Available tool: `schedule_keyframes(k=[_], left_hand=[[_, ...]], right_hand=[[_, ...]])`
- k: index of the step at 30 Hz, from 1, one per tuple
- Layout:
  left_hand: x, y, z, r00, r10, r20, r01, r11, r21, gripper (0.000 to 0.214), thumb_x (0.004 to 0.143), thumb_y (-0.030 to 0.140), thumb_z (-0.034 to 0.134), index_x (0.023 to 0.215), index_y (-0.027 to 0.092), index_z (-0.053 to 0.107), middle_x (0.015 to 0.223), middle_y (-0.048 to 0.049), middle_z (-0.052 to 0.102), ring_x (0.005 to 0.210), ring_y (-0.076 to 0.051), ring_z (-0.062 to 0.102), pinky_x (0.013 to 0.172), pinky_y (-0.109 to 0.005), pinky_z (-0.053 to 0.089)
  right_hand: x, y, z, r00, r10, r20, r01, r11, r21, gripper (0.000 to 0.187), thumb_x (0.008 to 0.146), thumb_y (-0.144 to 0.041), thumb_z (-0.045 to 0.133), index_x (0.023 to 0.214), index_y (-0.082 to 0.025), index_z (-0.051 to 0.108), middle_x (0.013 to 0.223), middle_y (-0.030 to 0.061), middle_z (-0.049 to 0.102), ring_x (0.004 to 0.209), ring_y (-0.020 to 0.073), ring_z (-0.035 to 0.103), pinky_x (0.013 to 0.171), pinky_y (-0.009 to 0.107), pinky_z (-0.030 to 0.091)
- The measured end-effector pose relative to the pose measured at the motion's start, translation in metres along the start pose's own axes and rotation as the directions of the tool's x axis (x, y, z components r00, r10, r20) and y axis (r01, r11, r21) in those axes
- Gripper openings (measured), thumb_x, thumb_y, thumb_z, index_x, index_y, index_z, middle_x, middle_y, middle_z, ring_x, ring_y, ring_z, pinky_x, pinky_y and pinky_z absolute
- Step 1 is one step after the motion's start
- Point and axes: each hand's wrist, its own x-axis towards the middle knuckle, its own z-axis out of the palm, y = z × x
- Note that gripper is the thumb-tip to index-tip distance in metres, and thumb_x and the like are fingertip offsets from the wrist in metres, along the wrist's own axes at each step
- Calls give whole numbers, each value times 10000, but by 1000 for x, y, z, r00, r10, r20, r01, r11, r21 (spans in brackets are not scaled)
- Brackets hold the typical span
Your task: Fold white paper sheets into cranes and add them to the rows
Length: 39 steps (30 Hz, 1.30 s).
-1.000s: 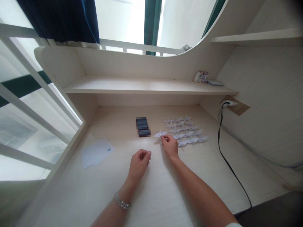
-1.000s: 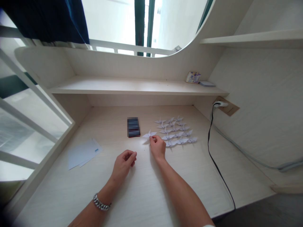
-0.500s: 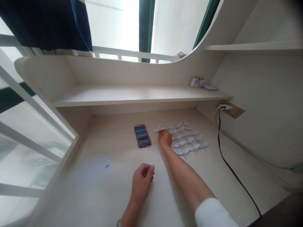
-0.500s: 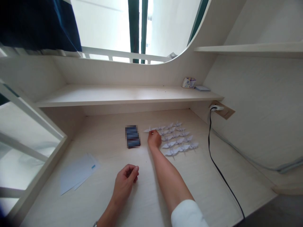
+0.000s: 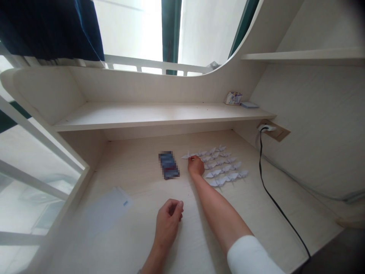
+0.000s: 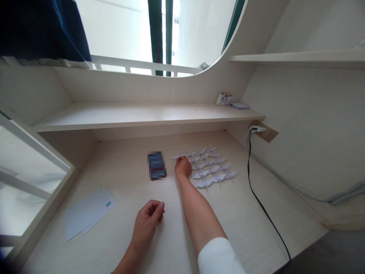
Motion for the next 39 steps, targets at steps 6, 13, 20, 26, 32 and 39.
schedule_keyframes(k=[6,13,20,26,32,39], left_hand=[[0,0,0,1000,-5,4,5,1000,1,288,763,443,552,681,168,552,593,-1,540,533,-128,496,520,-233,391],[0,-2,-1,1000,0,-2,0,1000,7,286,763,444,551,683,169,561,595,-1,546,535,-129,501,523,-233,392],[1,-3,-1,1000,-2,-11,2,1000,-11,289,748,448,567,673,169,572,585,-1,557,520,-124,504,507,-229,396],[0,-3,-1,1000,10,-4,-10,1000,1,280,768,433,551,684,166,561,592,-2,552,530,-121,507,514,-227,404],[0,-3,-1,999,27,-40,-26,999,38,271,761,430,558,722,163,575,599,-1,561,526,-123,512,490,-224,395],[5,-11,-11,961,114,-251,-75,984,160,290,685,406,620,821,151,638,721,-49,655,582,-150,576,555,-253,446]], right_hand=[[0,0,1,1000,2,-1,-2,1000,-9,268,810,-362,477,923,-223,676,850,113,681,811,239,621,649,318,427],[0,-1,1,1000,10,9,-10,1000,-13,278,815,-366,471,926,-212,675,857,123,676,829,252,618,666,328,427],[-1,0,1,1000,9,0,-9,1000,15,263,803,-369,493,915,-215,675,836,115,682,817,246,619,669,325,422],[-5,2,-1,1000,-18,-13,19,996,93,268,796,-356,494,963,-205,638,839,113,675,828,254,609,682,333,412],[-34,17,-12,988,-151,23,140,957,256,263,817,-331,429,917,-184,623,788,63,672,748,190,604,693,276,410],[-93,58,-51,935,-323,150,226,864,450,286,796,-385,464,878,-169,632,673,15,634,616,149,568,600,239,412]])
